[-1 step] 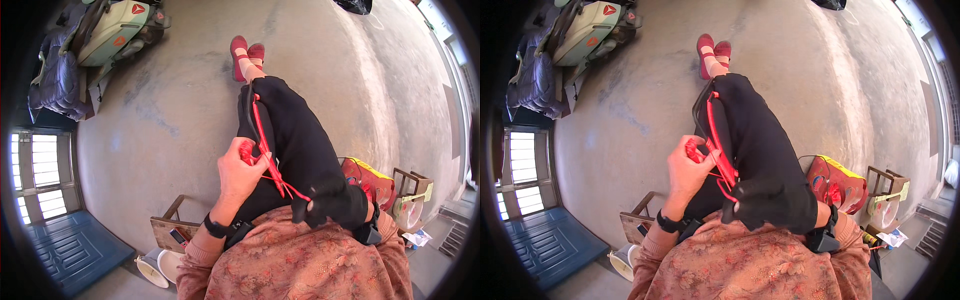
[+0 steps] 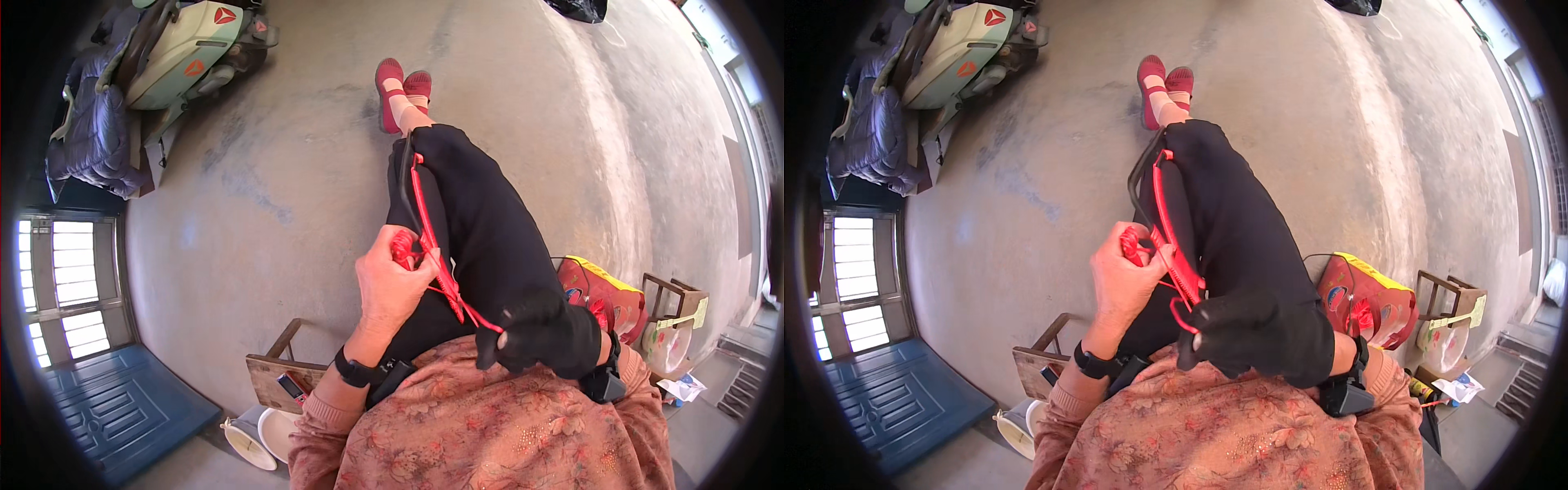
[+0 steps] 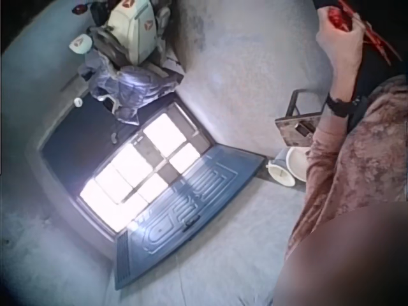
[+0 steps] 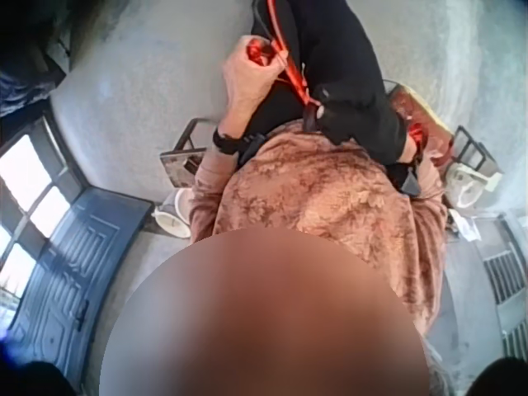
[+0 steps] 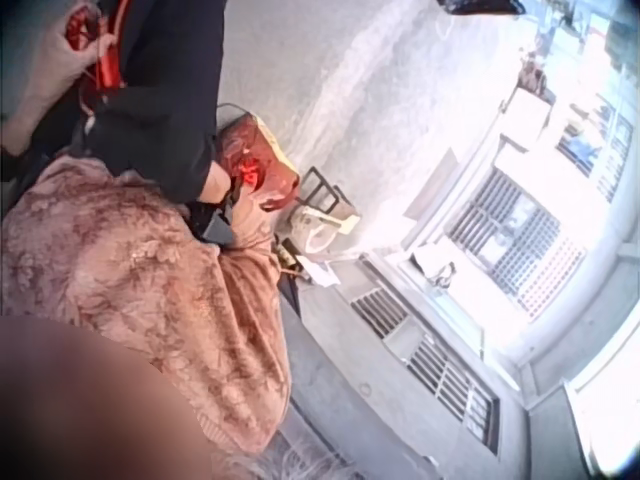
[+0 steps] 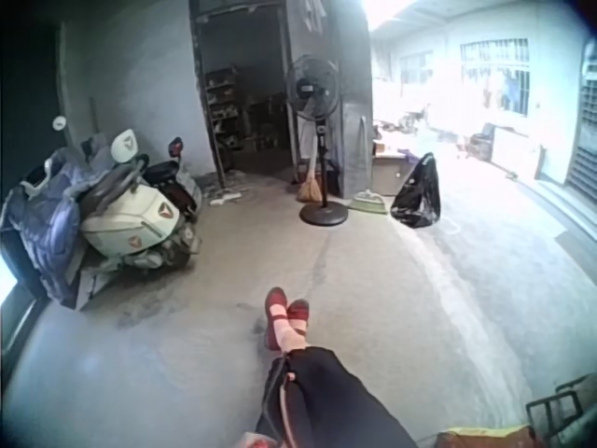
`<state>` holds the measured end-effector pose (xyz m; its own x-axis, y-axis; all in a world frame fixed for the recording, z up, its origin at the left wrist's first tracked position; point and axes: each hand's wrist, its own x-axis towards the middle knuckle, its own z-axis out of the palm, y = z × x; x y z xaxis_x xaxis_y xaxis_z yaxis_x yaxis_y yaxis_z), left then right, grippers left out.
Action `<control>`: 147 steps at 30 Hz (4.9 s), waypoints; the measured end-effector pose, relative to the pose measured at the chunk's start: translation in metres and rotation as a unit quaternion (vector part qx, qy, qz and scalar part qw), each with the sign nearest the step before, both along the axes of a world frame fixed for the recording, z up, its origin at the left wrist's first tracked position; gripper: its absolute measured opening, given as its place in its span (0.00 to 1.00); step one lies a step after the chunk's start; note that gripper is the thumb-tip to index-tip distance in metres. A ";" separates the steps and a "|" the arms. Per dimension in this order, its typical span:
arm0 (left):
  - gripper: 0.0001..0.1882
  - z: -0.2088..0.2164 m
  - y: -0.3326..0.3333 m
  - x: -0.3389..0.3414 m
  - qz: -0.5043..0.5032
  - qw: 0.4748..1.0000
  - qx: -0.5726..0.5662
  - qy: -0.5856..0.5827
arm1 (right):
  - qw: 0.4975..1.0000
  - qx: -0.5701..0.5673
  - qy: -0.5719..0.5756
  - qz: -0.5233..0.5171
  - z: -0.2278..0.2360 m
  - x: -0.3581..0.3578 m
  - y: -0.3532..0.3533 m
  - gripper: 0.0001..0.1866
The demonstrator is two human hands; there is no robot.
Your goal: Wrapping and weaving a red nylon rope around a red plastic frame.
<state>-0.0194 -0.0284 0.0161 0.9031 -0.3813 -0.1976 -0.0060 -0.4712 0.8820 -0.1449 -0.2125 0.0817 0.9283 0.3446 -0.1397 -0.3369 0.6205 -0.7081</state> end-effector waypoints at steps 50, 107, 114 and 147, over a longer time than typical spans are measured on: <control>0.22 0.034 0.096 -0.018 0.066 0.769 -0.473 0.424 | 0.674 -0.657 -0.177 -0.287 -0.064 -0.018 -0.043 0.22; 0.17 0.004 0.020 0.034 0.015 0.909 -0.373 0.185 | 0.827 -0.461 -0.169 -0.274 -0.087 0.103 -0.015 0.20; 0.12 -0.049 0.004 0.023 0.059 0.884 -0.339 0.316 | 0.791 -0.577 -0.137 -0.149 -0.075 0.107 0.022 0.16; 0.14 0.061 0.110 0.022 0.114 0.918 -0.372 0.084 | 0.919 -0.341 -0.196 0.005 -0.013 0.056 -0.004 0.04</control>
